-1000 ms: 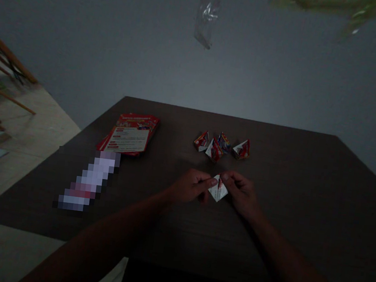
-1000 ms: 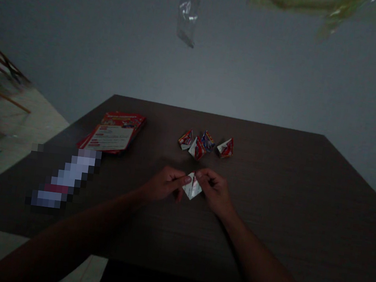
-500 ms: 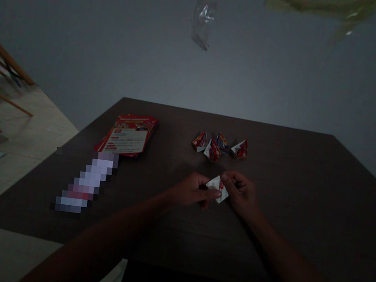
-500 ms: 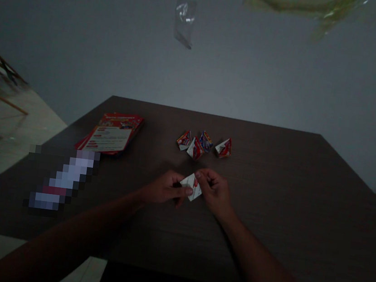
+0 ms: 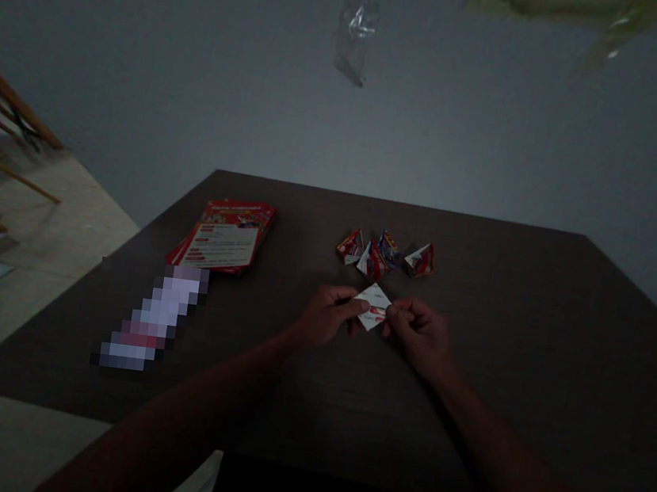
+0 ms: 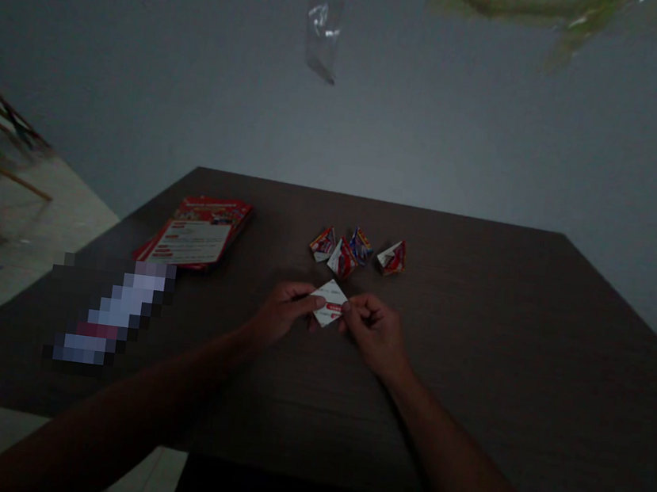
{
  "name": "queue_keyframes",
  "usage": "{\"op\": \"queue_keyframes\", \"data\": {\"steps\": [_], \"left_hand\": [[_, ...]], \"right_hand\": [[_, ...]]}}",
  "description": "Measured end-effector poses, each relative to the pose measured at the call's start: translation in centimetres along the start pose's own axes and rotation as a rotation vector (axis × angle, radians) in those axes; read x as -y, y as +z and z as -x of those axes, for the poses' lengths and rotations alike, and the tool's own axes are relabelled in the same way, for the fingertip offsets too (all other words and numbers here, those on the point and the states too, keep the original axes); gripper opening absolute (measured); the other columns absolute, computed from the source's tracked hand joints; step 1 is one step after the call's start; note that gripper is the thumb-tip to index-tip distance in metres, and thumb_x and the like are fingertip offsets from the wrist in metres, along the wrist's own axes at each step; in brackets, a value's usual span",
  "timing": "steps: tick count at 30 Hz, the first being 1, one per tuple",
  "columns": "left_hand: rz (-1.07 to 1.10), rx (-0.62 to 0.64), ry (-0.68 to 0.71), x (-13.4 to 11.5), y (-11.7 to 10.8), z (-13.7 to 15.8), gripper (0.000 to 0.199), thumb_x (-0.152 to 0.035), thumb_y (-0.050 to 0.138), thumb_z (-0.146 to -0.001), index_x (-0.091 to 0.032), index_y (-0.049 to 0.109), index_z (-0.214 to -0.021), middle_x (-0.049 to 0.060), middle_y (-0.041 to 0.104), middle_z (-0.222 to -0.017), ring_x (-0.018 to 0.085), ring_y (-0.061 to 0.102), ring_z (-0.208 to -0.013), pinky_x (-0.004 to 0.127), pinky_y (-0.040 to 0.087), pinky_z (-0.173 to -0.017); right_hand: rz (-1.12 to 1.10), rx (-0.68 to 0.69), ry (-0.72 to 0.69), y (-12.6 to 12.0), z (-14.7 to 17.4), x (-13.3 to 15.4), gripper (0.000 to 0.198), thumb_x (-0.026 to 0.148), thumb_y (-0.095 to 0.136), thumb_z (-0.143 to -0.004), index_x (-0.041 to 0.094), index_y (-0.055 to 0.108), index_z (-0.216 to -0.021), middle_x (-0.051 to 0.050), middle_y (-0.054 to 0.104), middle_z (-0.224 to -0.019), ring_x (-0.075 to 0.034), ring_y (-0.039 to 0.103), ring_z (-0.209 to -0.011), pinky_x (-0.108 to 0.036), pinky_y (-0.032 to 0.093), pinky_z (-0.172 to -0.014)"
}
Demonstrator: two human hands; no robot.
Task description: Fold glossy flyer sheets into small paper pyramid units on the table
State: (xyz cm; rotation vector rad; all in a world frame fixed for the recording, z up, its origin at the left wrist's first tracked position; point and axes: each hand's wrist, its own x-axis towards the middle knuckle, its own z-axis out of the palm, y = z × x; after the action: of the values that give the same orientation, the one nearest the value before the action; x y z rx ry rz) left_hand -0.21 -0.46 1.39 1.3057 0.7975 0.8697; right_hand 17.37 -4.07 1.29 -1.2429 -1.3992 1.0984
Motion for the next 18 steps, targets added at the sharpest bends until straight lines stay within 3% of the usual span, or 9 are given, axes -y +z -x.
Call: {"op": "queue_keyframes", "data": {"steps": [5,12,18], "left_hand": [[-0.003,-0.020,0.013,-0.10,-0.20,0.07,0.026,-0.036,0.062,-0.074,-0.010,0.063,-0.072,0.000,0.059,-0.062,0.007,0.049,-0.045,0.019,0.039,-0.042],[-0.090,0.123,-0.025,0.02,0.23,0.46,0.027,-0.037,0.062,-0.076,-0.010,0.062,-0.071,-0.001,0.055,-0.056,0.006,0.048,-0.044,0.017,0.035,-0.042],[-0.110,0.142,-0.011,0.06,0.47,0.56,0.030,-0.039,0.062,-0.077,-0.010,0.061,-0.073,0.000,0.057,-0.058,0.006,0.050,-0.045,0.017,0.037,-0.044]], "right_hand": [[0.037,0.072,-0.029,0.03,0.30,0.24,0.028,0.043,0.057,-0.080,0.016,0.058,-0.073,0.001,0.059,-0.058,-0.009,0.045,-0.050,-0.021,0.034,-0.049],[0.022,-0.016,-0.025,0.29,-0.01,-0.05,0.030,0.045,0.053,-0.082,0.016,0.061,-0.078,0.002,0.052,-0.058,-0.010,0.045,-0.052,-0.021,0.035,-0.048],[0.035,-0.073,-0.055,0.47,0.24,0.38,0.028,0.043,0.056,-0.081,0.016,0.063,-0.079,0.001,0.057,-0.059,-0.012,0.049,-0.052,-0.021,0.038,-0.048]]}}
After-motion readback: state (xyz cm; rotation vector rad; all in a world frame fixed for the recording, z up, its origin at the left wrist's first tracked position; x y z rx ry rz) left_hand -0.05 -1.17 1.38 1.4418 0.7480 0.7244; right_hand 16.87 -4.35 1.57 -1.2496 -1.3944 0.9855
